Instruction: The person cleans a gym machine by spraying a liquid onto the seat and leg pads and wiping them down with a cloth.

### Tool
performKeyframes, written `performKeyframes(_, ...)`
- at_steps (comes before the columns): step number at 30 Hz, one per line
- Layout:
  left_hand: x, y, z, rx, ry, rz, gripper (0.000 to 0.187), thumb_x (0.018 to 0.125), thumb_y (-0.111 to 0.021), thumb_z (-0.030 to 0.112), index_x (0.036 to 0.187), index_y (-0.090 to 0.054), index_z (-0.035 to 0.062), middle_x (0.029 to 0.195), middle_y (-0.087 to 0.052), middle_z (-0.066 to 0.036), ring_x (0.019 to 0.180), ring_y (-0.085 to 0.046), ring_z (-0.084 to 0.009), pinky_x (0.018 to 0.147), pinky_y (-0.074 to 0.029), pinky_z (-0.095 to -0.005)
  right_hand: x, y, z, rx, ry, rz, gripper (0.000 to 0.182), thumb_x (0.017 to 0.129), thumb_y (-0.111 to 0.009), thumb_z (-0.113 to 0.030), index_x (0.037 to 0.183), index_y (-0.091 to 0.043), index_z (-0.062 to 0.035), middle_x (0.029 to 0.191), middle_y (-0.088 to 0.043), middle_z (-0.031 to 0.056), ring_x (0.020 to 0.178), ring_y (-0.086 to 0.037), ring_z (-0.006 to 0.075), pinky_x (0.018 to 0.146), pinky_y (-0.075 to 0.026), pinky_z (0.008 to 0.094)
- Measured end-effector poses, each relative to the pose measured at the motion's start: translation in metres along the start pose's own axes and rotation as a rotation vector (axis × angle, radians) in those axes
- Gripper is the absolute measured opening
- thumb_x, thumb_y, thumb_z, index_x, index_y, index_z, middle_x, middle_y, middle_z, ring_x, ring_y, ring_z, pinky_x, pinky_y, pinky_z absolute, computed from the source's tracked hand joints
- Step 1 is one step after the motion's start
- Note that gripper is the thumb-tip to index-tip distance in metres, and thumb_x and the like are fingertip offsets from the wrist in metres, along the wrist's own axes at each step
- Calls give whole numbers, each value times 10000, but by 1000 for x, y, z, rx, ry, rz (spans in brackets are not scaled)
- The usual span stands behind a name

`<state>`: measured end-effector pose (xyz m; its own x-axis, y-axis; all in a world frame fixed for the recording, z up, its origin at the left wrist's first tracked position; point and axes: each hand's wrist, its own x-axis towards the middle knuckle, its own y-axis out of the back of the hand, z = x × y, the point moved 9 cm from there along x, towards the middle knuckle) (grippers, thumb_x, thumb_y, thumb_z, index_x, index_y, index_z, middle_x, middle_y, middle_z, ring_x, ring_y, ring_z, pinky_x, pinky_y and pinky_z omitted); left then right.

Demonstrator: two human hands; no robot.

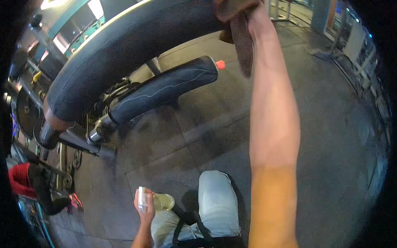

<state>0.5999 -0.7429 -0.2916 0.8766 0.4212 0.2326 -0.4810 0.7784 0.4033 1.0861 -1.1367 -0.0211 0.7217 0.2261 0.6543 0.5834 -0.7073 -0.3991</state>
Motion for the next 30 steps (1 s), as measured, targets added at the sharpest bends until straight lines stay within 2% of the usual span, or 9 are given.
performKeyframes(2, 26, -10, 15, 74, -120, -1, 129, 926, -618, 125, 897, -592, 3, 807, -565, -74, 724, -561, -163, 657, -446, -305, -41, -15, 9, -4, 66, 275, 479, 1040, -416, -363, 1299, -569, 9, 1237, -625, 205, 1201, -568, 309, 990, -468, 484)
performKeyframes(3, 41, -13, 28, 138, -175, -19, 113, 937, -601, 108, 913, -591, -2, 803, -558, -62, 728, -549, -141, 651, -442, -301, -73, -33, 4, -383, 79, 570, 397, 1032, -419, -310, 1226, -627, -34, 1149, -674, 176, 1078, -644, 323, 929, -496, 511)
performKeyframes(5, 75, -18, 54, 211, -283, 39, 100, 929, -606, 76, 882, -595, -12, 789, -542, -74, 712, -542, -153, 635, -434, -310, -126, -41, 30, 19, 106, 818, 341, 1012, -501, -140, 1340, -505, -49, 1287, -584, 135, 1174, -589, 287, 1006, -505, 432)
performKeyframes(12, 175, -13, 74, 229, -394, 183, 166, 906, -654, 87, 799, -596, -25, 708, -544, -128, 649, -542, -272, 611, -433, -389, -270, -32, 69, 39, -411, 918, 468, 994, -539, -311, 1337, -511, 5, 1290, -579, 169, 1212, -557, 312, 1007, -488, 455)
performKeyframes(16, 197, -14, 69, 176, -387, 193, 203, 911, -652, 107, 770, -602, -31, 684, -539, -136, 630, -530, -274, 604, -426, -394, -316, -20, 54, -266, -618, 753, 526, 981, -584, -326, 1334, -506, 56, 1310, -571, 172, 1195, -564, 297, 1011, -454, 437)
performKeyframes(18, 205, -12, 50, 209, -365, 207, 234, 937, -667, 196, 855, -618, -18, 727, -570, -80, 676, -543, -178, 628, -445, -337, -339, -9, 52, -389, -701, 700, 517, 985, -578, -321, 1328, -509, 59, 1310, -569, 178, 1192, -567, 288, 1010, -451, 433)
performKeyframes(22, 218, -2, 27, 292, -333, 294, 258, 954, -669, 238, 881, -618, -5, 722, -563, -37, 689, -519, -103, 615, -428, -292, -383, 11, 23, -527, -704, 898, 513, 992, -578, -321, 1311, -526, 78, 1296, -585, 167, 1206, -564, 270, 989, -468, 423)
performKeyframes(25, 231, 0, 19, 248, -300, 293, 255, 932, -661, 154, 760, -580, -16, 641, -503, -92, 564, -498, -210, 553, -392, -365, -392, 6, 3, -414, -592, 1024, 498, 997, -576, -308, 1306, -528, 80, 1286, -587, 182, 1189, -577, 274, 966, -489, 419)
performKeyframes(30, 250, -17, 11, 238, -285, 230, 286, 924, -679, 189, 739, -581, -5, 608, -537, -111, 534, -517, -203, 533, -400, -375, -399, -11, -14, -462, -497, 1161, 469, 1022, -525, -304, 1299, -527, 74, 1272, -593, 177, 1110, -630, 281, 903, -551, 405)
